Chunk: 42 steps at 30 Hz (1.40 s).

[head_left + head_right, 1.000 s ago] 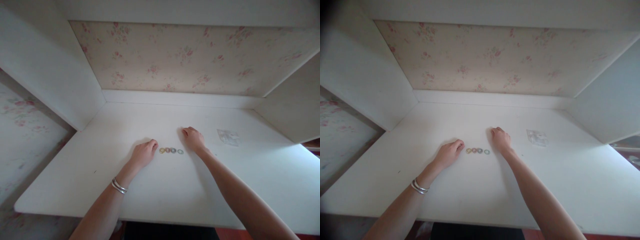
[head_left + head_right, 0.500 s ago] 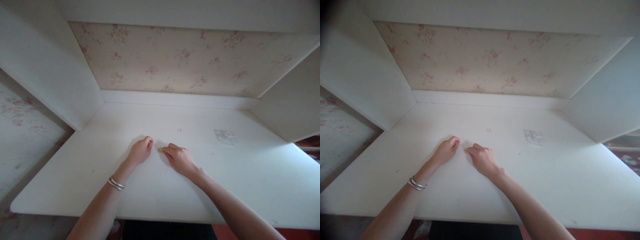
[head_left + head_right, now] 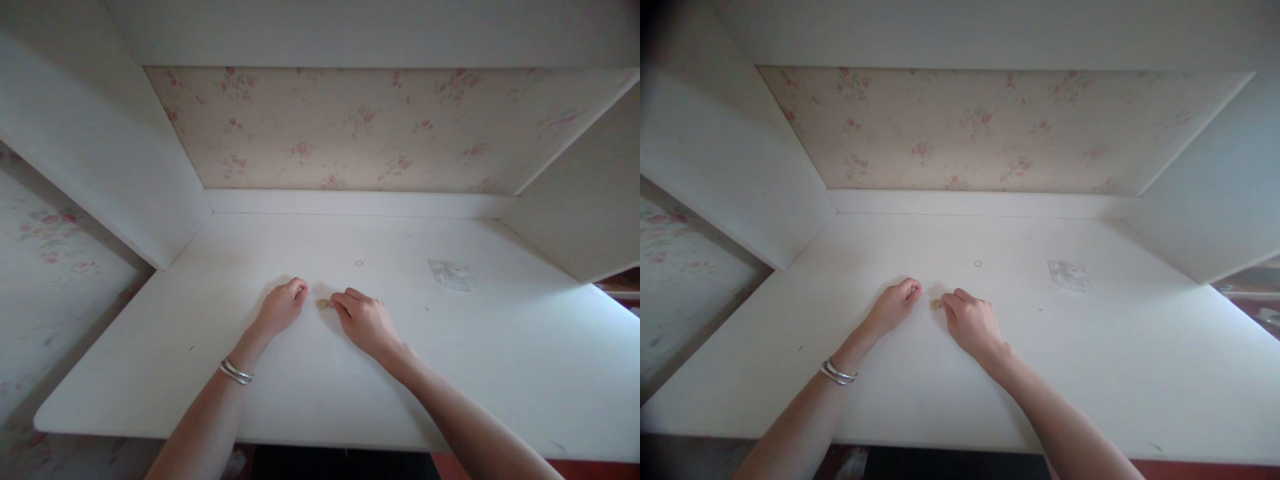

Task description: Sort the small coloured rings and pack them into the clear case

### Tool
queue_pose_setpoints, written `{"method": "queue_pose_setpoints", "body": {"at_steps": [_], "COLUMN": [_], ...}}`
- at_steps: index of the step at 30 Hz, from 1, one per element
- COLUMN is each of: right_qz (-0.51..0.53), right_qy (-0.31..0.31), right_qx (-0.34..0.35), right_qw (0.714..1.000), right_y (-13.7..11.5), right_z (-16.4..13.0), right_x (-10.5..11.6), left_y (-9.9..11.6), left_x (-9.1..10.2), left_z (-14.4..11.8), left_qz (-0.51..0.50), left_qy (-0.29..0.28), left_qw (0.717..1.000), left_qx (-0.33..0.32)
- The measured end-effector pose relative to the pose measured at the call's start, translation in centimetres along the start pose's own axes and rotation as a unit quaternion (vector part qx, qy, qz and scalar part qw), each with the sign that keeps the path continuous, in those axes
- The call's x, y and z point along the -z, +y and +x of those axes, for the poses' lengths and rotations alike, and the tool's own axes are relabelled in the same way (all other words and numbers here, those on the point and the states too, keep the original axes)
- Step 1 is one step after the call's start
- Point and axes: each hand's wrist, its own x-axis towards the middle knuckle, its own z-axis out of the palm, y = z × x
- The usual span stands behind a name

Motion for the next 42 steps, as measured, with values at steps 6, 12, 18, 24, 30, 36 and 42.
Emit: {"method": "queue_pose_setpoints", "body": {"at_steps": [6, 12, 18, 24, 30, 36, 42], "right_qz": [0.184, 0.213, 0.204, 0.200, 0.188, 0.180, 0.172], "right_qy": [0.126, 0.181, 0.172, 0.161, 0.140, 0.114, 0.105], "right_qx": [-0.219, -0.311, -0.298, -0.282, -0.280, -0.278, -0.277], "right_qw": [0.950, 0.909, 0.916, 0.924, 0.931, 0.936, 0.940], "right_y": [6.4, 10.9, 11.2, 11.4, 11.3, 11.2, 11.1], "right_z": [0.3, 0.8, 1.0, 0.9, 1.0, 1.1, 1.1], "right_x": [0.2, 0.2, -0.1, 0.0, 0.1, 0.2, 0.2], "left_y": [-0.3, -0.3, 3.0, 7.6, 8.7, 8.7, 9.2], "left_x": [-0.3, -0.3, -1.5, -3.4, -4.2, -5.0, -5.2], "left_z": [0.2, 0.7, 4.6, 10.0, 12.3, 12.7, 13.0], "left_qz": [-0.031, -0.077, -0.038, 0.087, 0.147, 0.155, 0.165], "left_qy": [0.021, 0.042, -0.010, -0.073, -0.097, -0.082, -0.108], "left_qw": [0.999, 0.996, 0.999, 0.983, 0.974, 0.973, 0.968], "left_qx": [0.003, 0.022, -0.037, -0.144, -0.142, -0.150, -0.155]}}
